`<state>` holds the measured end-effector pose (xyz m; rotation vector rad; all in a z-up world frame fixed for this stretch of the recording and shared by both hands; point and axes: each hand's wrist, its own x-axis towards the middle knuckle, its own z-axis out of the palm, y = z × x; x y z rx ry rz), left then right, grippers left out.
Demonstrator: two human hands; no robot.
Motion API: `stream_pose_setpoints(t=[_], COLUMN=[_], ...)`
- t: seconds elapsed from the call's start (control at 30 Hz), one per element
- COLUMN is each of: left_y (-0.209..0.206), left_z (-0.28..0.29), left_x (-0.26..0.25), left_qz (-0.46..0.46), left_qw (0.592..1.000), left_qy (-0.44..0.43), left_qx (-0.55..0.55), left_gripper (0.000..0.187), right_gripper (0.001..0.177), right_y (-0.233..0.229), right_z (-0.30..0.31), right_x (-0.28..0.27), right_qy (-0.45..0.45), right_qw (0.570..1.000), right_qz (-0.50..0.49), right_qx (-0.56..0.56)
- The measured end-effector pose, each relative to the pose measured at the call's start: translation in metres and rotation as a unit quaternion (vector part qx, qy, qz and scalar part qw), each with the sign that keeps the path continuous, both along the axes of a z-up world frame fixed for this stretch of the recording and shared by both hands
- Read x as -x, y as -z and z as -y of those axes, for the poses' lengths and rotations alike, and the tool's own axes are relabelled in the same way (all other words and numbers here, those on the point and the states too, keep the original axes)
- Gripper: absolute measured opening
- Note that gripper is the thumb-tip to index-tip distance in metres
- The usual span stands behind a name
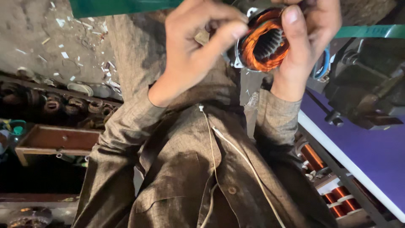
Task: The person wraps green insulating tape around the copper windings of a motor stator. They repeatedly cut strips of tape with scissors and apply them to the stator's surface.
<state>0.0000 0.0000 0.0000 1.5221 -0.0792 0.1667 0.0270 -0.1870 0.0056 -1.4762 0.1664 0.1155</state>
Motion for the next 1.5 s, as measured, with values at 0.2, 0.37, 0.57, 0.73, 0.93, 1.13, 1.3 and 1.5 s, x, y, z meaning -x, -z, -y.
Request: stream_pose_setpoints(t=[0.2, 0.37, 0.57, 0.73, 0.93, 1.13, 1.3, 1.5], left_y=[0.007, 0.009, -0.007, -0.012, -0.001, 0.015, 0.027, 0.055], left_z=[0.031, 0.034, 0.036, 0.035, 0.032, 0.031, 0.030, 0.043], left_x=[0.016, 0.011, 0.018, 0.016, 0.007, 0.022, 0.016, -0.003], left_qz=[-0.041, -0.011, -0.015, -0.053, -0.090, -0.165, -0.068, -0.022], left_qw=[0.997, 0.999, 0.998, 0.998, 0.987, 0.952, 0.985, 0.988], left_qy=[-0.037, -0.035, -0.052, -0.030, -0.013, -0.099, -0.027, 0.056], left_qx=[0.051, 0.034, 0.015, 0.023, 0.131, 0.238, 0.157, 0.142], left_gripper=[0.013, 0.013, 0.016, 0.019, 0.015, 0.026, 0.042, 0.050], right_gripper=[0.052, 0.034, 0.025, 0.024, 0.021, 0.031, 0.038, 0.043], right_y=[-0.020, -0.022, -0.019, -0.023, -0.023, -0.020, -0.032, -0.026], right_z=[0.013, 0.016, 0.011, 0.011, 0.008, -0.001, -0.002, -0.005], right_x=[0.007, 0.004, 0.001, 0.000, -0.007, 0.007, 0.000, -0.002], right_qy=[-0.064, -0.077, -0.060, -0.064, -0.064, 0.038, -0.112, -0.111], right_qw=[0.995, 0.994, 0.996, 0.997, 0.996, 0.998, 0.989, 0.986], right_qz=[0.027, 0.025, 0.030, 0.020, 0.045, 0.042, 0.058, 0.055], right_qx=[0.072, 0.077, 0.050, 0.041, 0.033, 0.015, 0.080, 0.111])
